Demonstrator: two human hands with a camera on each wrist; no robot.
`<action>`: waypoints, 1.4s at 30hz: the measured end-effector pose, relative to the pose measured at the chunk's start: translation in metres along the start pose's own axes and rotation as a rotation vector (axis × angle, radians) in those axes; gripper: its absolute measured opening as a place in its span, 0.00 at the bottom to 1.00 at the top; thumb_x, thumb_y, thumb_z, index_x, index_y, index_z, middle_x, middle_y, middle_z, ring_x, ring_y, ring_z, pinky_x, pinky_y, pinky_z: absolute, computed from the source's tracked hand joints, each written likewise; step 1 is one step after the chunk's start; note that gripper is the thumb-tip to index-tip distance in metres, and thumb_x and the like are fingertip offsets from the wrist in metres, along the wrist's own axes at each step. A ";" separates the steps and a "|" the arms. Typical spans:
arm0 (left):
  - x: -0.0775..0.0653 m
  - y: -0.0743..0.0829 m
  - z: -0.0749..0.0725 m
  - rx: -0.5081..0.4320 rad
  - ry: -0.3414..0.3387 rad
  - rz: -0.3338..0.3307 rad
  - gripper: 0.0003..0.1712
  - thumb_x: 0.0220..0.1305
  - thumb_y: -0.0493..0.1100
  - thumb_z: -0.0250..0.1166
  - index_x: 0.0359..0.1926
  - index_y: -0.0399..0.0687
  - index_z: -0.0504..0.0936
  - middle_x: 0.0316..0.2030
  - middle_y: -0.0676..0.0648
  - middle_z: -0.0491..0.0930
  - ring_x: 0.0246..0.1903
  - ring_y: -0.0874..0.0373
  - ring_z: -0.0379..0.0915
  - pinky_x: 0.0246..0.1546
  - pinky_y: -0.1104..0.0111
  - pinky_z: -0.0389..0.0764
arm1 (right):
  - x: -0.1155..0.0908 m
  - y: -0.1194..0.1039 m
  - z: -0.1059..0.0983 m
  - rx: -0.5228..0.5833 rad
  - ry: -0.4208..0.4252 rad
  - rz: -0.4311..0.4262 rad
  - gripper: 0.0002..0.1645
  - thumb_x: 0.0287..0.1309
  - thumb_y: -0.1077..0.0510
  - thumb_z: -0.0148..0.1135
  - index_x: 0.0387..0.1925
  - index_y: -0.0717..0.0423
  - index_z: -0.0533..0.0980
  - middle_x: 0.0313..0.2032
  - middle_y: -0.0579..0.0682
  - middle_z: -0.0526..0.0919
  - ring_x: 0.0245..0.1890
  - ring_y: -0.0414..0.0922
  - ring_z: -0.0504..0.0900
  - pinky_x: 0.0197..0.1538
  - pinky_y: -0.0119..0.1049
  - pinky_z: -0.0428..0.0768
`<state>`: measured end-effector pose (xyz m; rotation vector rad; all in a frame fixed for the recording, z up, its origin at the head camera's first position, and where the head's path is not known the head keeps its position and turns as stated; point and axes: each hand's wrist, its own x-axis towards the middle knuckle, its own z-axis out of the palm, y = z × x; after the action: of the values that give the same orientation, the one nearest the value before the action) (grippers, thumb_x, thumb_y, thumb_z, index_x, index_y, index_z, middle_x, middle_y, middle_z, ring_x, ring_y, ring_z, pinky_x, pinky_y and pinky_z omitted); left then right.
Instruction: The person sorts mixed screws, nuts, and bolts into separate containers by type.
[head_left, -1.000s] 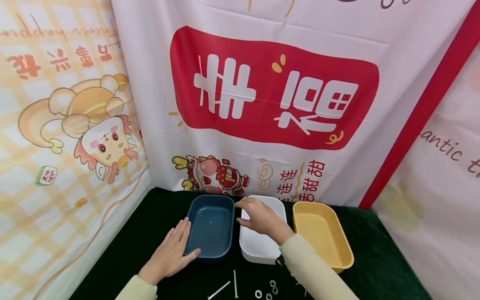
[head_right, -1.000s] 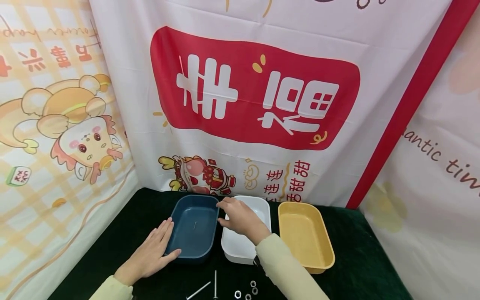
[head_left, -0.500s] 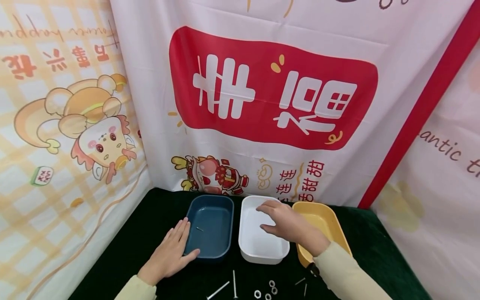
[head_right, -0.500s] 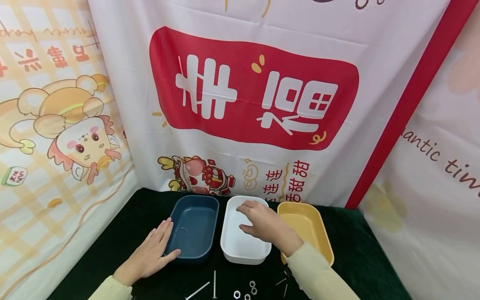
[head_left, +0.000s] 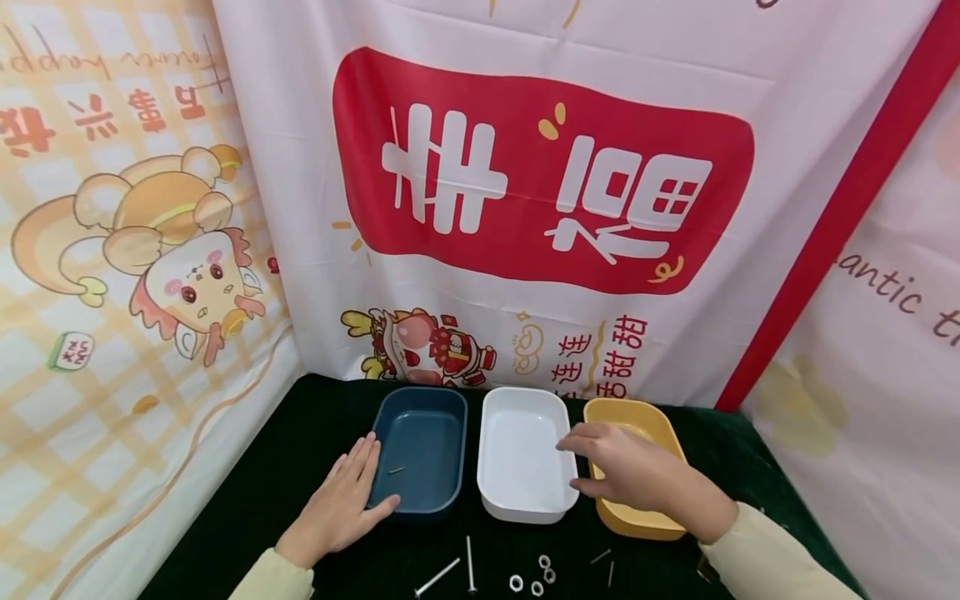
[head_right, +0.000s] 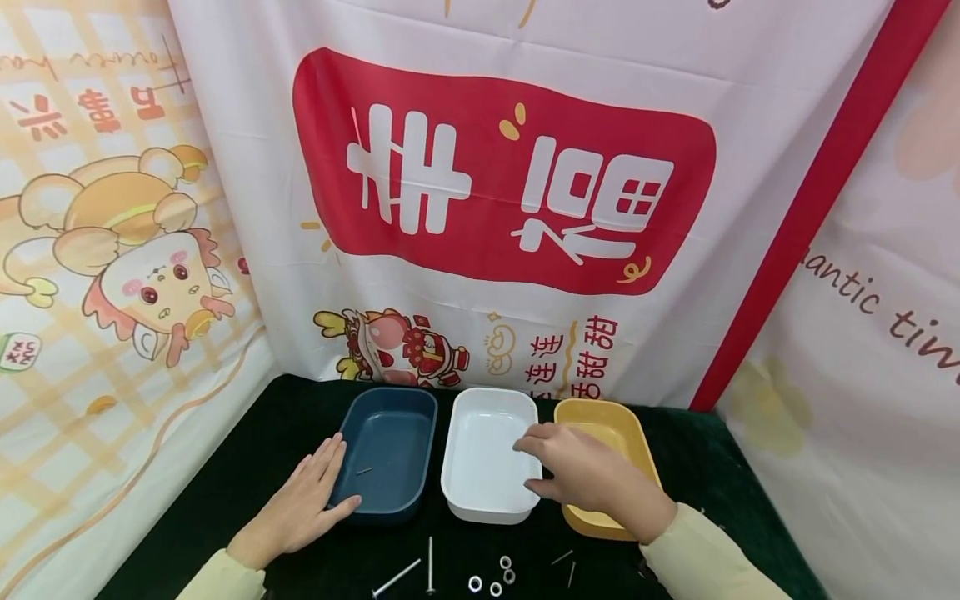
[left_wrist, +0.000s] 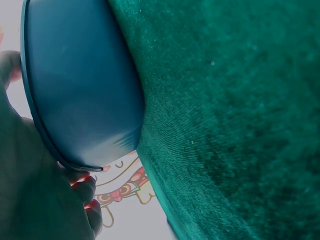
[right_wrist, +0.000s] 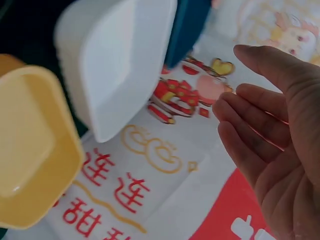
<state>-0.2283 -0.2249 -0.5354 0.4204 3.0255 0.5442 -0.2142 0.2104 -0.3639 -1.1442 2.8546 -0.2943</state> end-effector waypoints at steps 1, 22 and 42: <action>0.000 0.000 0.000 0.001 -0.002 -0.002 0.63 0.70 0.81 0.49 0.84 0.39 0.48 0.86 0.39 0.42 0.85 0.38 0.38 0.82 0.37 0.47 | -0.004 0.002 0.002 -0.002 -0.012 -0.003 0.24 0.59 0.52 0.78 0.56 0.52 0.85 0.53 0.50 0.88 0.49 0.45 0.88 0.51 0.37 0.90; 0.002 0.001 -0.003 0.009 0.010 0.000 0.60 0.72 0.76 0.53 0.84 0.37 0.49 0.85 0.38 0.42 0.85 0.37 0.38 0.82 0.37 0.47 | -0.051 0.035 0.069 0.126 -0.263 0.093 0.20 0.59 0.52 0.78 0.53 0.45 0.85 0.48 0.42 0.89 0.43 0.34 0.85 0.52 0.39 0.90; 0.002 -0.001 0.000 0.010 -0.003 -0.009 0.60 0.72 0.76 0.53 0.84 0.38 0.48 0.86 0.39 0.42 0.85 0.38 0.38 0.82 0.38 0.46 | -0.076 0.053 0.128 0.147 -0.236 0.146 0.19 0.54 0.52 0.81 0.49 0.41 0.88 0.42 0.37 0.91 0.38 0.31 0.86 0.46 0.36 0.91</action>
<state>-0.2306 -0.2250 -0.5354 0.4077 3.0266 0.5282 -0.1795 0.2801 -0.5014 -0.8751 2.6428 -0.3302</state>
